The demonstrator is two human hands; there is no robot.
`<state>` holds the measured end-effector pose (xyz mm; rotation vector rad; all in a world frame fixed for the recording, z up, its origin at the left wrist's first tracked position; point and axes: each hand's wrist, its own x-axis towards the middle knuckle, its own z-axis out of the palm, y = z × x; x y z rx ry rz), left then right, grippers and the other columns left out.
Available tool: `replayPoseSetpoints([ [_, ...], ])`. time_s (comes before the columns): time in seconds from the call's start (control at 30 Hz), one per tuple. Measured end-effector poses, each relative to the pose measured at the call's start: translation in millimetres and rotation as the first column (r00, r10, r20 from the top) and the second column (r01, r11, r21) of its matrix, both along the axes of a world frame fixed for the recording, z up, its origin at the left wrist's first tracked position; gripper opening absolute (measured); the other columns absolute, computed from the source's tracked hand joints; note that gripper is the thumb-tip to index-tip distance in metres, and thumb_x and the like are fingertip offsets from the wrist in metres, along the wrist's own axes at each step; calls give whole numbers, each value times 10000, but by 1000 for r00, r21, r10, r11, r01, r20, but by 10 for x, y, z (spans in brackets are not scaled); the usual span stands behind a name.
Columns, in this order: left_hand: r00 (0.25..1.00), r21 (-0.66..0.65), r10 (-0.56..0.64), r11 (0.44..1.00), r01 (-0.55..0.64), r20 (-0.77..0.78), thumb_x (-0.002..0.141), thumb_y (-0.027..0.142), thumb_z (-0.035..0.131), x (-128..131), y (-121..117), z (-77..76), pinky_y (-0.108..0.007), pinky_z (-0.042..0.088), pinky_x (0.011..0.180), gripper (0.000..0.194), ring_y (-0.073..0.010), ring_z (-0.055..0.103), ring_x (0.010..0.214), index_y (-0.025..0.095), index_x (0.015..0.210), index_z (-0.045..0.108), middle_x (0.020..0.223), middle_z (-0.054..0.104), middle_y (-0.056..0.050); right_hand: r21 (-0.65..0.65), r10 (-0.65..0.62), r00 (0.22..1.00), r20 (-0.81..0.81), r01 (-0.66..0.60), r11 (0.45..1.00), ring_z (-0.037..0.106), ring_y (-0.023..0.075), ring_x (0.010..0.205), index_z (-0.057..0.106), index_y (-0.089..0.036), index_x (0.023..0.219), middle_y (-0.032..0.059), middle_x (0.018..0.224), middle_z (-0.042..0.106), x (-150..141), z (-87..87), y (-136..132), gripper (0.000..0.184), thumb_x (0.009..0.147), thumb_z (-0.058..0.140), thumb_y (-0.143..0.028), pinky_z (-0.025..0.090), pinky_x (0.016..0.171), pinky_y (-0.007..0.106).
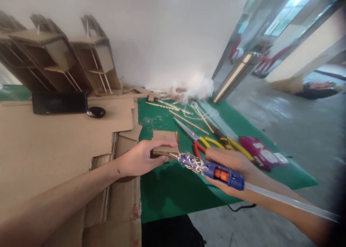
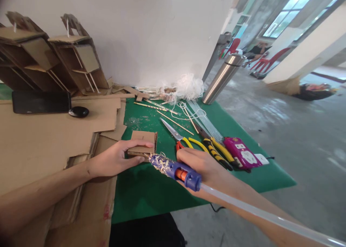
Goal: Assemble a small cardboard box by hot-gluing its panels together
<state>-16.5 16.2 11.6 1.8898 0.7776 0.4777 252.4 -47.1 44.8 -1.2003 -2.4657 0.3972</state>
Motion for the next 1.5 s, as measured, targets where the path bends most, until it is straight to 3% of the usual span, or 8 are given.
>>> replayPoseSetpoints([
  [0.33, 1000, -4, -3, 1000, 3, 15, 944, 231, 566, 8, 2, 0, -294, 561, 883, 401, -186, 703, 1015, 282, 1341, 601, 1223, 715, -16, 2, -28, 999, -32, 28, 1000, 487, 162, 570, 423, -239, 738, 8, 683, 517, 11, 27, -27, 198, 865, 571, -206, 348, 504, 296],
  [0.93, 1000, 39, 11, 999, -10, -14, 939, 256, 583, -6, -4, 7, -315, 539, 971, 397, -214, 680, 1117, 278, 1334, 616, 1258, 709, -19, 2, -36, 999, -25, 36, 999, 493, 157, 583, 443, -237, 760, 0, 700, 535, 112, -11, -52, 174, 876, 559, -181, 361, 523, 286],
  [1.5, 1000, 4, 8, 1000, -8, -28, 953, 253, 562, 13, -5, 31, -373, 506, 1050, 389, -246, 611, 1251, 275, 1339, 605, 1245, 706, -26, 59, -48, 999, 19, 47, 997, 487, 151, 561, 420, -244, 783, -13, 678, 519, 168, -20, -50, 195, 784, 598, -165, 348, 509, 271],
])
